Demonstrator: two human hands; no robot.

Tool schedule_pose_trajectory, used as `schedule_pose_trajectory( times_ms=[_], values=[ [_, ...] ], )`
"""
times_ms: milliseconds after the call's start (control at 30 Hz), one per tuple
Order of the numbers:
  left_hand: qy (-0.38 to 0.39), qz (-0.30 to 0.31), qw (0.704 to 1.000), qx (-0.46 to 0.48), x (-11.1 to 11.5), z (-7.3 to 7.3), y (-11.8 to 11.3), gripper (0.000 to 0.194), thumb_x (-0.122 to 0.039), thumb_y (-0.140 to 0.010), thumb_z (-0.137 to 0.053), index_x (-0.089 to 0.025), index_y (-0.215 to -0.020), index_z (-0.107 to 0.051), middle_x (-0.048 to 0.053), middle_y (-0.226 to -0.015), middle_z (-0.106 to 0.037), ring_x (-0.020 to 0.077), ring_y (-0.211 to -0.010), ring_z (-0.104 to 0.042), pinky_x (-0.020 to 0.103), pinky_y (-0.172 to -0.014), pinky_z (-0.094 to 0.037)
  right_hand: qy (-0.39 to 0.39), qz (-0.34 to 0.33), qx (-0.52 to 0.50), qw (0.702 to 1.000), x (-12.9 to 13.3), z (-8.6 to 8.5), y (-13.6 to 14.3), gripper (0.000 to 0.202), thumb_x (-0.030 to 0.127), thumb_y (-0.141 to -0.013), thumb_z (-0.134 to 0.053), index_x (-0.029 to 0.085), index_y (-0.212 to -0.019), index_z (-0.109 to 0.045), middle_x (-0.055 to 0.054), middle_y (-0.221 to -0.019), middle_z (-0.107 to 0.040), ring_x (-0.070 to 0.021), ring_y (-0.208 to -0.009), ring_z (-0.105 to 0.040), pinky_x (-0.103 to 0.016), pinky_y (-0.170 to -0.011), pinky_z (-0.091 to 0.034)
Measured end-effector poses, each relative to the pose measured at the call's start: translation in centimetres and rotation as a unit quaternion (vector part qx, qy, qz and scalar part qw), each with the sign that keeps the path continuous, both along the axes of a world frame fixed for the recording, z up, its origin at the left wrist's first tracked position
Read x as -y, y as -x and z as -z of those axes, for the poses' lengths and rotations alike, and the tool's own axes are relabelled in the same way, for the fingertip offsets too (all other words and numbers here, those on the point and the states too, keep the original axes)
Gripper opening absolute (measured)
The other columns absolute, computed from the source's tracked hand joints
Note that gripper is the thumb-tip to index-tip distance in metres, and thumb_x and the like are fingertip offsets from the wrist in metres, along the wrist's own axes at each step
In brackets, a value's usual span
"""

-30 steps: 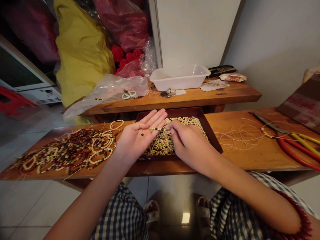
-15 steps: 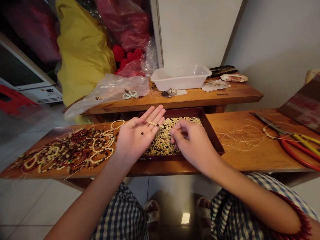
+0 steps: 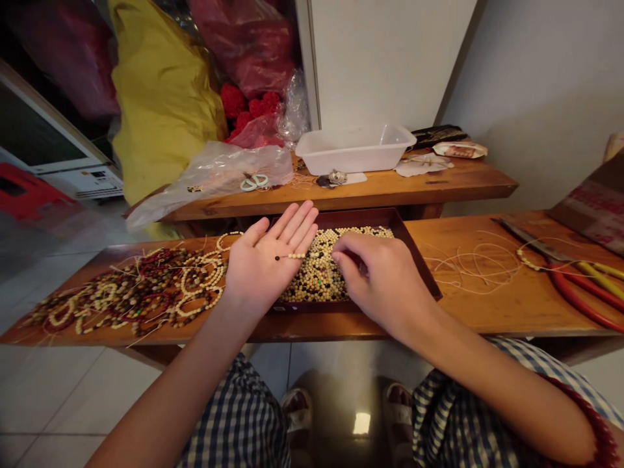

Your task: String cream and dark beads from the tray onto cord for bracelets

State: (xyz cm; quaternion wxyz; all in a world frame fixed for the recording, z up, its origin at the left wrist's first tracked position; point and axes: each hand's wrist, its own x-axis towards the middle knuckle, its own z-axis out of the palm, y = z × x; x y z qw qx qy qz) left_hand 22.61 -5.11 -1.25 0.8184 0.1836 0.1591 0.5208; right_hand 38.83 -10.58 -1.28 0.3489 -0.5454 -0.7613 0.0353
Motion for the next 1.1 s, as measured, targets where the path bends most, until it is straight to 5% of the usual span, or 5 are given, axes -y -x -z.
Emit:
schedule_pose_trajectory(
  times_ms=[333, 1100],
  values=[
    [0.027, 0.001, 1.000, 0.006, -0.06, -0.06, -0.20, 0.046, -0.021, -0.091, -0.029, -0.013, -0.135, -0.040, 0.014, -0.131, -0.055, 0.0225, -0.118, -0.055, 0.035, -0.096, -0.048, -0.068, -0.010, 0.048, 0.997, -0.01, 0.28, -0.05, 0.013, 0.015, -0.083, -0.050, 0.018, -0.080, -0.062, -0.004, -0.076, -0.068, -0.0151, -0.066, -0.060, -0.027, -0.065, -0.044],
    [0.005, -0.010, 1.000, -0.019, -0.06, 0.04, -0.46, 0.048, -0.024, -0.092, -0.026, -0.006, -0.135, -0.037, 0.015, -0.133, -0.053, 0.0214, -0.117, -0.055, 0.034, -0.098, -0.046, -0.077, -0.014, 0.065, 0.995, 0.13, 0.29, -0.03, 0.011, 0.014, -0.083, -0.051, 0.015, -0.081, -0.062, -0.004, -0.075, -0.066, -0.0144, -0.065, -0.058, -0.027, -0.064, -0.043]
  ],
)
